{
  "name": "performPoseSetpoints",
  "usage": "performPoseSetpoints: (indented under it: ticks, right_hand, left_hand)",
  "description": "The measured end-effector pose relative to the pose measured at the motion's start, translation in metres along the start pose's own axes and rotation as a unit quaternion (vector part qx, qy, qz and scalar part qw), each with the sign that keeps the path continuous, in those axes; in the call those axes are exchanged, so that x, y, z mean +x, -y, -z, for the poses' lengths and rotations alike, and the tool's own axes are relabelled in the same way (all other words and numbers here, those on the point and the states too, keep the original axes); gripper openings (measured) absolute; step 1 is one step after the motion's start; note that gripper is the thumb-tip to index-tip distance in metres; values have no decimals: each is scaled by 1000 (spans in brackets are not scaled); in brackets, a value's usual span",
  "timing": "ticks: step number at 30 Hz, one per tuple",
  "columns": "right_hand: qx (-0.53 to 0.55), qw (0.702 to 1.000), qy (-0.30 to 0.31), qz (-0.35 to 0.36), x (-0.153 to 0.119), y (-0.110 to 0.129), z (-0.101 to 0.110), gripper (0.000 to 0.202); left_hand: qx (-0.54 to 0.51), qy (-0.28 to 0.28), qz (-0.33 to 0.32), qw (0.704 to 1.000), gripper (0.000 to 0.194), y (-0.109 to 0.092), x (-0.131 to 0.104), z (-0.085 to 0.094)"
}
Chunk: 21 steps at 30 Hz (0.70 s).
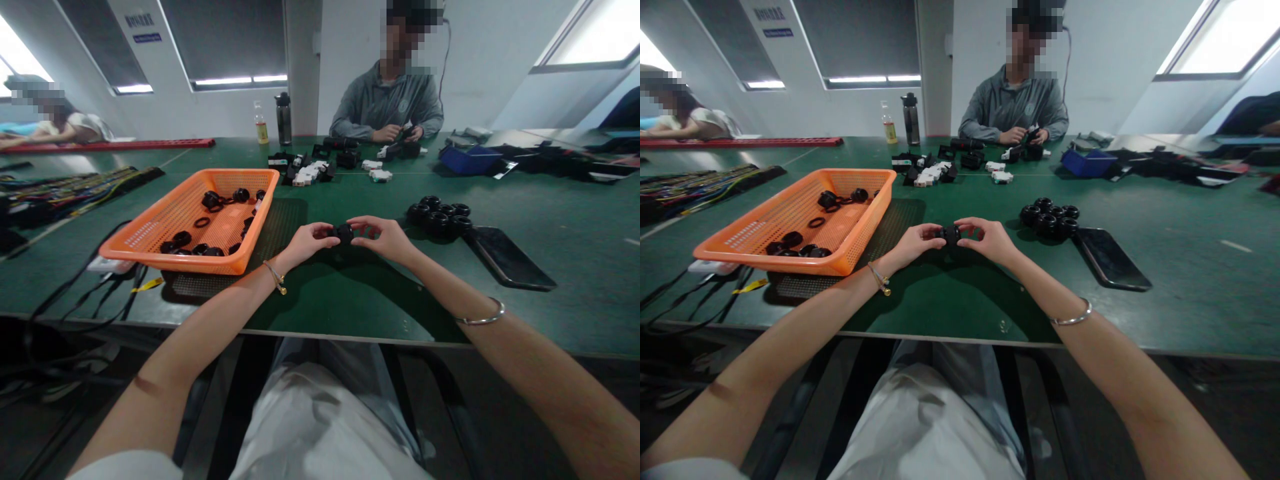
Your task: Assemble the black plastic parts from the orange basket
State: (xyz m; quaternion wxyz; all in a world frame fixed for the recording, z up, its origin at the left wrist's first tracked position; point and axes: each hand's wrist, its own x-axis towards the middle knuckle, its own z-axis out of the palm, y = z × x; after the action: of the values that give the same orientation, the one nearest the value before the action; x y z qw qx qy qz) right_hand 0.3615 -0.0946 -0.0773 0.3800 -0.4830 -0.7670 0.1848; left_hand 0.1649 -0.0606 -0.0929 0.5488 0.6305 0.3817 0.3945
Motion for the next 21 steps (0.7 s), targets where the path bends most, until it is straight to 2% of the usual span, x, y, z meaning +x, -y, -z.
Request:
performPoseSetpoints:
  ticks: [21]
  right_hand:
    - [0,1000,10,-13,0,3,0,36]
  left_hand:
    - [-9,0,3,1000,39,-1,0,-1]
